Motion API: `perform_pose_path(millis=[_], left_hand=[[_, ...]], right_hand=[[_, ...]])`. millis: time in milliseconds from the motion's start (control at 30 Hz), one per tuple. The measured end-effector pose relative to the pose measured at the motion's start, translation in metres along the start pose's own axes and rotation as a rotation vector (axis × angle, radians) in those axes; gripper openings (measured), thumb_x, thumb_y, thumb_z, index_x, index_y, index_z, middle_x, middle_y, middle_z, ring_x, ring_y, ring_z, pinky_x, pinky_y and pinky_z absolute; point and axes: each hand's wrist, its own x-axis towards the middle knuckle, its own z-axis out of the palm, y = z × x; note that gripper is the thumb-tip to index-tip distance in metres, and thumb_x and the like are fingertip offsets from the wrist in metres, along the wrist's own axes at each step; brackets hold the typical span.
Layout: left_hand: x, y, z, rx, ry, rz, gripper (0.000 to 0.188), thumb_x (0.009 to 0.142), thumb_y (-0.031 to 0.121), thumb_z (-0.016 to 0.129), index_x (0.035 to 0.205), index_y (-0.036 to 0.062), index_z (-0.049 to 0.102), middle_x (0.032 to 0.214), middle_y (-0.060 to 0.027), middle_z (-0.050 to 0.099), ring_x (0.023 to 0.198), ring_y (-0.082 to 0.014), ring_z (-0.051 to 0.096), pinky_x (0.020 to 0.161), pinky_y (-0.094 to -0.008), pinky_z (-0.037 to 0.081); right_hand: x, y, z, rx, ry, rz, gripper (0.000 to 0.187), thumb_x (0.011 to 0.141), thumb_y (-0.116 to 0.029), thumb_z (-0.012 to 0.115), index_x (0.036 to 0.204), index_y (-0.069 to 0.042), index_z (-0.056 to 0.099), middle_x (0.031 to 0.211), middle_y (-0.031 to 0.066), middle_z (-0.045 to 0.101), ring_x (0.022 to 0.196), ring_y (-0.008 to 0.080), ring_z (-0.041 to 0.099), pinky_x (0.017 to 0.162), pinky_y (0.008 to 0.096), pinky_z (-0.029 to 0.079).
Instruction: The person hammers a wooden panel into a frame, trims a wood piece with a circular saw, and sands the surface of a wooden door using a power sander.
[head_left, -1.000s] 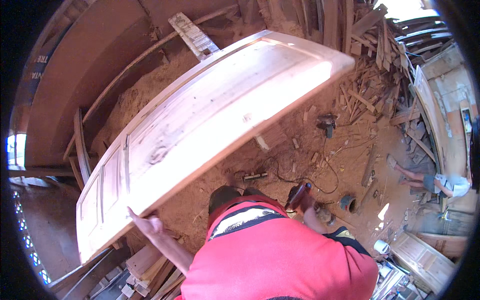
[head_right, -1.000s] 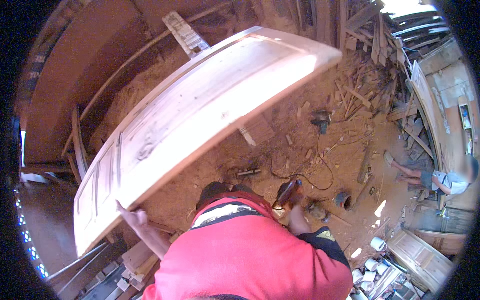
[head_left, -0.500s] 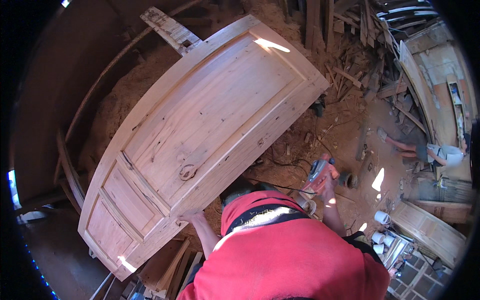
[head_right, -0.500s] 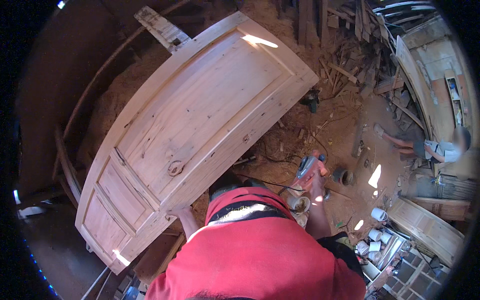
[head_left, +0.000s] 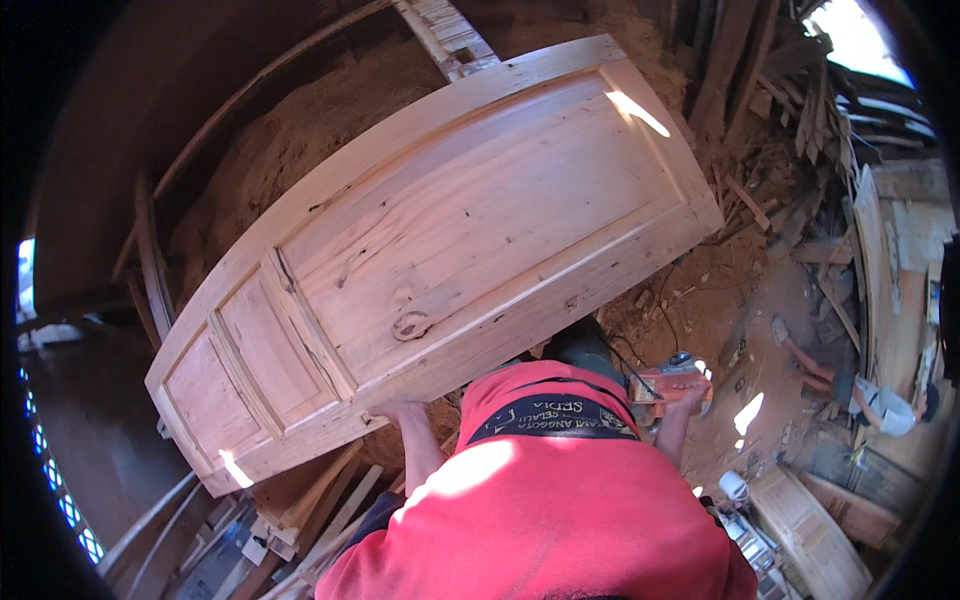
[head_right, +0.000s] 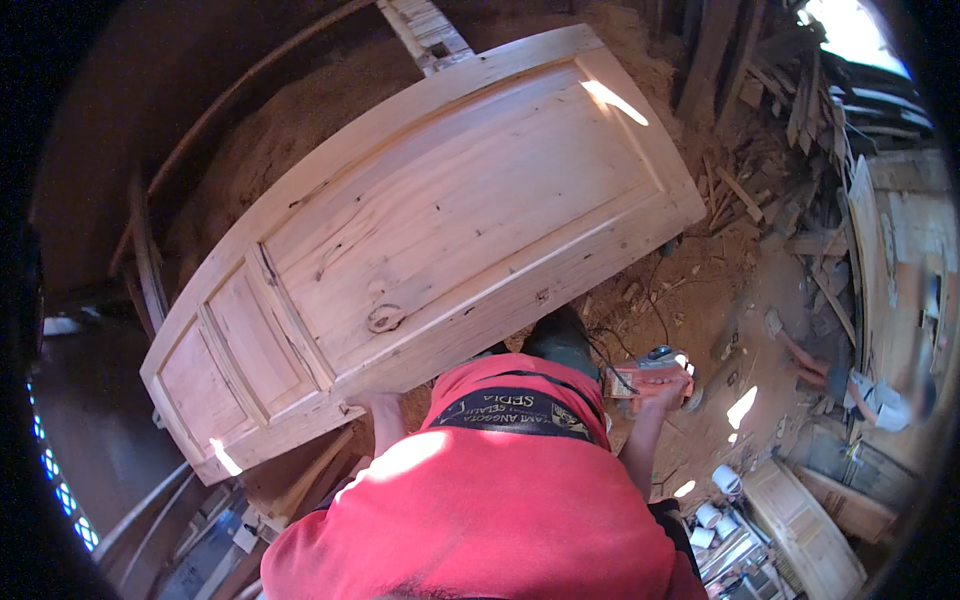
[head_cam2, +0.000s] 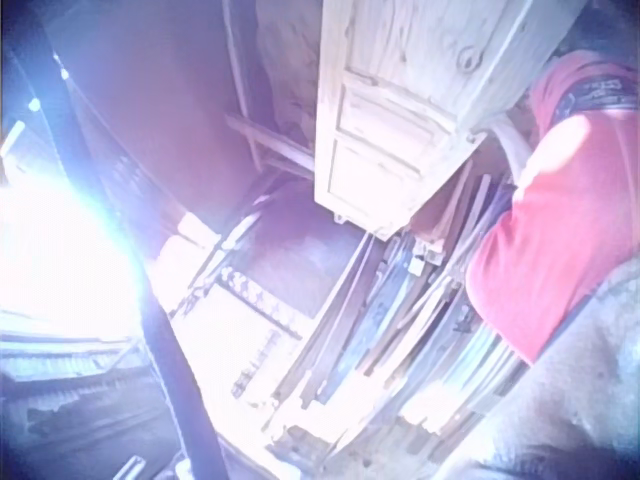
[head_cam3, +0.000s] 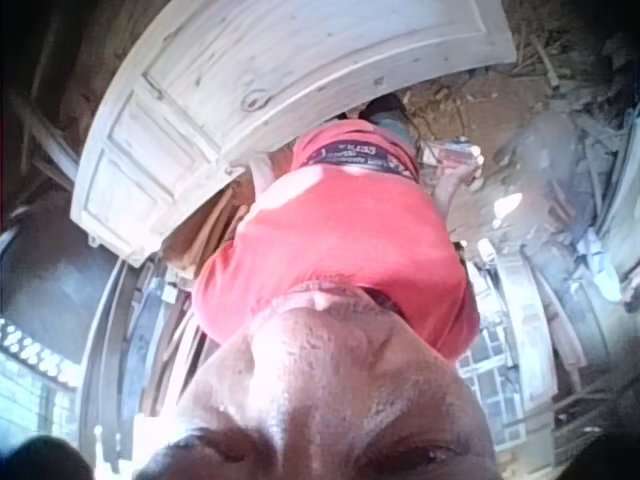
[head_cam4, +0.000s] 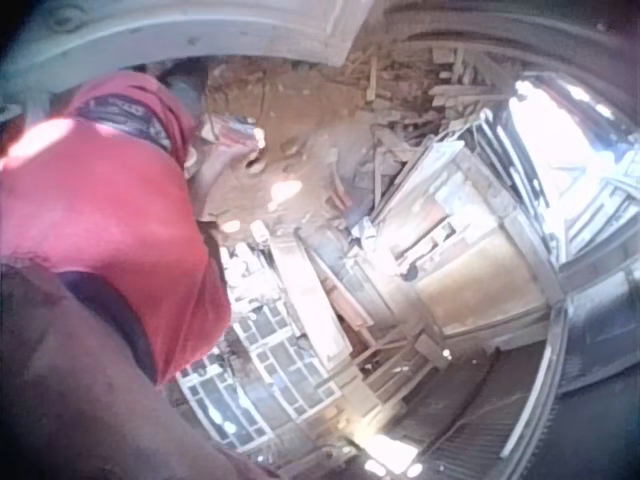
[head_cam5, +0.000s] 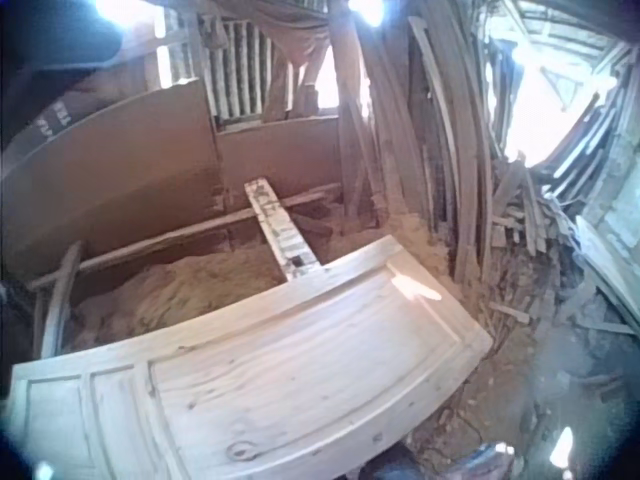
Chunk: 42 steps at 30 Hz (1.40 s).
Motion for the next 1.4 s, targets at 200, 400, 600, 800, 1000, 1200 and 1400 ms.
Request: perform_pose_path(millis=[200, 400, 600, 800, 1000, 1200, 1400], left_hand=[[-0.041, -0.029, 0.02, 0.145, 0.213, 0.17, 0.089, 0.095, 0.074, 0.04, 0.157, 0.01, 0.036, 0.159, -0.0199, 0.039, 0.146, -0.042, 0.04, 0.119, -0.0567, 0.036], [-0.017, -0.056, -0.009, 0.499, 0.709, 0.662, 0.075, 0.095, 0.048, 0.067, 0.144, -0.0052, 0.048, 0.143, -0.0248, 0.051, 0.123, -0.0457, 0.058, 0.108, -0.0517, 0.047], [-0.104, -0.265, 0.165, 1.439, 0.25, 1.206, 0.045, 0.106, 0.034, 0.053, 0.133, -0.0006, 0.062, 0.138, -0.0233, 0.059, 0.129, -0.0382, 0.056, 0.111, -0.0461, 0.044], [-0.102, -0.384, 0.344, 1.721, -0.349, 1.547, 0.056, 0.104, 0.043, 0.053, 0.147, 0.0079, 0.051, 0.161, -0.0192, 0.04, 0.15, -0.0396, 0.034, 0.12, -0.052, 0.031], [-0.127, -0.482, 0.413, 1.906, -0.068, 1.273, 0.073, 0.102, 0.057, 0.044, 0.16, 0.0136, 0.033, 0.17, -0.0122, 0.025, 0.156, -0.0378, 0.02, 0.123, -0.0599, 0.02], [-0.162, -0.486, 0.424, 1.864, 0.049, 1.298, 0.075, 0.103, 0.059, 0.035, 0.161, 0.0125, 0.032, 0.171, -0.0104, 0.021, 0.158, -0.0363, 0.016, 0.125, -0.0585, 0.013], [-0.154, -0.481, 0.42, 1.887, 0.091, 1.287, 0.075, 0.103, 0.059, 0.035, 0.161, 0.0115, 0.032, 0.17, -0.0115, 0.023, 0.158, -0.0368, 0.017, 0.125, -0.0582, 0.011]], right_hand=[[0.071, -0.057, 0.025, -0.098, -0.006, -0.078, 0.034, 0.097, -0.046, 0.058, 0.104, -0.014, 0.061, 0.077, -0.0015, 0.056, 0.06, 0.0139, 0.057, 0.05, 0.0331, 0.048], [0.159, -0.128, 0.11, -0.353, -0.052, -0.139, 0.04, 0.097, -0.054, 0.06, 0.102, -0.014, 0.062, 0.073, -0.0015, 0.058, 0.058, 0.0125, 0.059, 0.049, 0.033, 0.048], [0.192, -0.24, 0.173, -0.819, -0.324, -0.579, 0.055, 0.105, -0.056, 0.048, 0.115, -0.005, 0.065, 0.078, 0.003, 0.064, 0.063, 0.0128, 0.063, 0.054, 0.0304, 0.049], [0.206, -0.277, 0.22, -0.702, -0.903, -0.115, 0.046, 0.108, -0.05, 0.05, 0.104, -0.006, 0.063, 0.07, -0.0009, 0.057, 0.054, 0.0078, 0.054, 0.047, 0.0256, 0.043], [0.211, -0.261, 0.279, -0.885, -1.028, -0.122, 0.046, 0.107, -0.048, 0.051, 0.111, -0.004, 0.062, 0.072, 0.0003, 0.059, 0.062, 0.0094, 0.057, 0.055, 0.0275, 0.045], [0.215, -0.252, 0.267, -1.11, -1.088, -0.162, 0.049, 0.103, -0.046, 0.055, 0.121, -0.001, 0.062, 0.089, 0.0107, 0.066, 0.075, 0.0205, 0.065, 0.066, 0.0365, 0.052], [0.208, -0.259, 0.271, -1.141, -1.063, -0.244, 0.053, 0.103, -0.051, 0.053, 0.115, -0.001, 0.063, 0.075, 0.0091, 0.065, 0.065, 0.0194, 0.066, 0.059, 0.0356, 0.051]])
